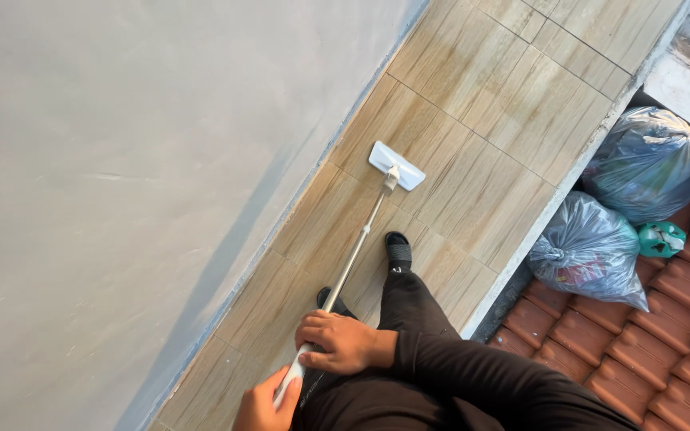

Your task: Mopping a tiled floor using a spray mop.

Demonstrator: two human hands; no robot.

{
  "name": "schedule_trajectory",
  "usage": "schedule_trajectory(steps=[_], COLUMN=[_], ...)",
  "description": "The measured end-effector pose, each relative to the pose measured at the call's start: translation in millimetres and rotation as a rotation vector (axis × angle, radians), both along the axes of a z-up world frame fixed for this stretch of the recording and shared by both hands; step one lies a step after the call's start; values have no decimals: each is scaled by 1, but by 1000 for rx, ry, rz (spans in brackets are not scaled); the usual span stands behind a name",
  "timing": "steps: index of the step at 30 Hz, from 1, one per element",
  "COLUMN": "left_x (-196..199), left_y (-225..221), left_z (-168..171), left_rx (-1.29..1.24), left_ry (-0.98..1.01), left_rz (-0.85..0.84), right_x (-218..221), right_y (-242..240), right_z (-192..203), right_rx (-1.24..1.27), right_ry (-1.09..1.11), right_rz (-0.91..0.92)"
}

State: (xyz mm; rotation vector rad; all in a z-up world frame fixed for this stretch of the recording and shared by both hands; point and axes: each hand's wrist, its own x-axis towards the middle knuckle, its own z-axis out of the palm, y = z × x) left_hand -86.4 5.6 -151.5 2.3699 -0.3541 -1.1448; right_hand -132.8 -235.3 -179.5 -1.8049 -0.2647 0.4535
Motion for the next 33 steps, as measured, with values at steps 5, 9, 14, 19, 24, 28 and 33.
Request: schedule_trajectory(steps=[5,9,14,19,24,28,33], left_x=[16,17,18,14,22,-6,-14], left_y=[-118,-241,-383,-455,-423,-321,-190], left_z=[-37,-73,-110,-128,-125,-144,-58], left_rx=[-365,-270,-242,-386,-411,-408,-245], left_ry=[-18,62,14,49,61,12,156], left_rz=[57,29,-138,-61,-20,7,10], right_x=[-1,-3,-7,6,18,3,-34], right_y=[-74,-168,-301,-372,-351,-290,-161], right_z=[-20,-88,-126,-110,-103,-116,-114], right_rx=[-336,-531,-666,-667,-655,-703,-558], right_ry=[124,202,284,329,341,270,111], right_rz=[-323,-397,-536,-608,-616,-351,-257])
